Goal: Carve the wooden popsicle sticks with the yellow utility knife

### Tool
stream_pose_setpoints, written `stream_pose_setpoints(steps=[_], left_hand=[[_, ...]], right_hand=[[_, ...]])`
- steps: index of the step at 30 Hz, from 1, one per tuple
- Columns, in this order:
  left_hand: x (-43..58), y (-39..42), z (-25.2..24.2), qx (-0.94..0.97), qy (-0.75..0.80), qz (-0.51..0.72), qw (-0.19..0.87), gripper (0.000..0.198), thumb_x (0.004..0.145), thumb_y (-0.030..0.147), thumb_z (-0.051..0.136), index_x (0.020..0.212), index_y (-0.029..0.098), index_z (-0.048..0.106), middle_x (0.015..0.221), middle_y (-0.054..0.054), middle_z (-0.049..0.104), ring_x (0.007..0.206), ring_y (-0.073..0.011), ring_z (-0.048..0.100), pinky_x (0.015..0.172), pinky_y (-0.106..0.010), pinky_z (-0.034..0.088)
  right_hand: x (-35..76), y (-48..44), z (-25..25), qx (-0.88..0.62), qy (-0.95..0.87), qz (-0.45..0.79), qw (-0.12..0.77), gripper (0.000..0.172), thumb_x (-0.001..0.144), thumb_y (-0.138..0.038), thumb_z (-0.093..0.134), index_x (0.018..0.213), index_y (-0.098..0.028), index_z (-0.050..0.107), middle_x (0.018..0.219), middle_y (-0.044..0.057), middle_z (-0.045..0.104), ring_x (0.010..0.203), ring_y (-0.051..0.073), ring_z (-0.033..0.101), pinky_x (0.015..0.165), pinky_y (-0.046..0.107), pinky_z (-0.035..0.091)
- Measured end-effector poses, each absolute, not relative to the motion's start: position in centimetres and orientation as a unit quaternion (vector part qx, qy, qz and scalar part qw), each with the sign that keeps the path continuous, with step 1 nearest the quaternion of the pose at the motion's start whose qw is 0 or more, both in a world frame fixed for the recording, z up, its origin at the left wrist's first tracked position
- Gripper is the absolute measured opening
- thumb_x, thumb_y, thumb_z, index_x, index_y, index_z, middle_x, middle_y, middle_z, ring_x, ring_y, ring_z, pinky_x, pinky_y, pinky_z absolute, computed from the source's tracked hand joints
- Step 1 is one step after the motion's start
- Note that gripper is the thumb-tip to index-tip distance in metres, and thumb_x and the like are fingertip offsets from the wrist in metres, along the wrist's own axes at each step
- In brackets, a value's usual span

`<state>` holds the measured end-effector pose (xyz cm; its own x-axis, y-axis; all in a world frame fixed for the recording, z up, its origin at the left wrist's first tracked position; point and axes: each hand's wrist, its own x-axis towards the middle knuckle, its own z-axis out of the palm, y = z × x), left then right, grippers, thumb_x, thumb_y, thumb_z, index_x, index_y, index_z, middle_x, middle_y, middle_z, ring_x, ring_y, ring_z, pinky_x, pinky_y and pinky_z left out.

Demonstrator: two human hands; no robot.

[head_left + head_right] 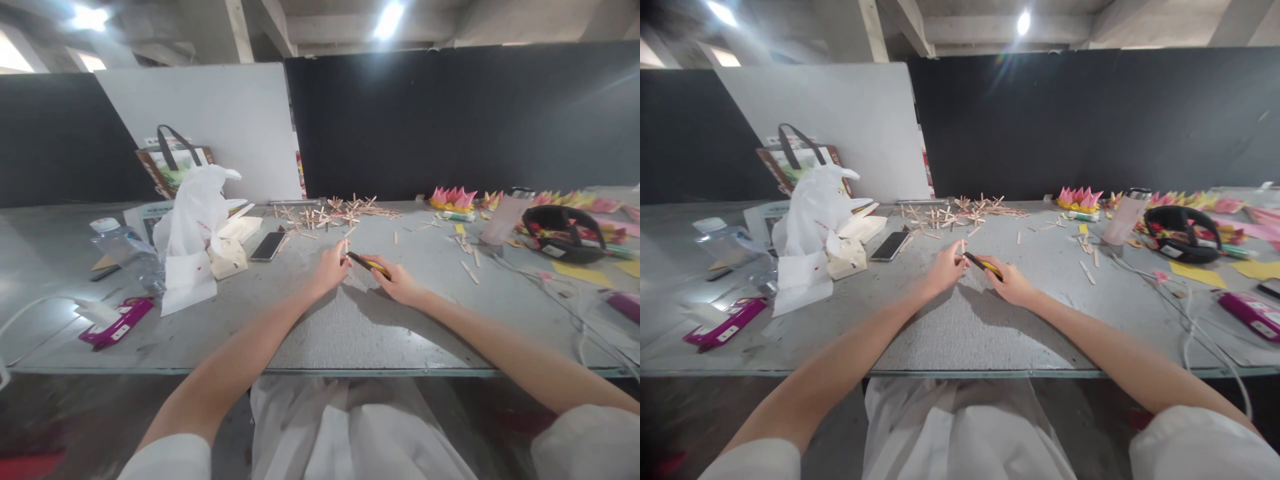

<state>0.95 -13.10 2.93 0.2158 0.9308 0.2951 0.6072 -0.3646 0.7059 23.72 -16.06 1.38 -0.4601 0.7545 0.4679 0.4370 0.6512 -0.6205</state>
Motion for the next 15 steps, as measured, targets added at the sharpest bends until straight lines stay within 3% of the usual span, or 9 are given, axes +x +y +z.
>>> stream_pose_setpoints(steps=[6,12,15], left_hand=[[1.12,-13.52,3.35,0.740,0.508,0.369,0.240,0.054,0.094,0.010,0.053,0.147,0.021,0.055,0.087,-0.001,0.079,0.077,-0.0171,0.074,0.082,-0.030,0.057],[1.23,-13.43,3.31,0.734,0.505,0.377,0.254,0.049,0.095,0.010,0.053,0.144,0.019,0.054,0.086,-0.001,0.079,0.075,-0.0162,0.073,0.074,-0.027,0.056],[1.31,-13.54,3.43,0.731,0.502,0.382,0.258,0.049,0.095,0.008,0.053,0.143,0.018,0.054,0.085,-0.001,0.079,0.075,-0.0156,0.074,0.074,-0.026,0.056]], right_hand=[[23.82,-16.20,1.54,-0.362,-0.824,0.211,0.381,0.049,0.105,-0.033,0.044,0.150,-0.022,0.062,0.093,0.003,0.077,0.061,0.016,0.059,0.064,0.028,0.052],[23.83,-15.85,1.14,-0.355,-0.824,0.219,0.384,0.051,0.105,-0.033,0.044,0.151,-0.020,0.060,0.113,0.008,0.079,0.077,0.019,0.069,0.075,0.031,0.056],[23.84,-15.84,1.09,-0.355,-0.824,0.224,0.380,0.051,0.106,-0.032,0.044,0.152,-0.019,0.060,0.113,0.008,0.080,0.075,0.019,0.069,0.076,0.032,0.057]])
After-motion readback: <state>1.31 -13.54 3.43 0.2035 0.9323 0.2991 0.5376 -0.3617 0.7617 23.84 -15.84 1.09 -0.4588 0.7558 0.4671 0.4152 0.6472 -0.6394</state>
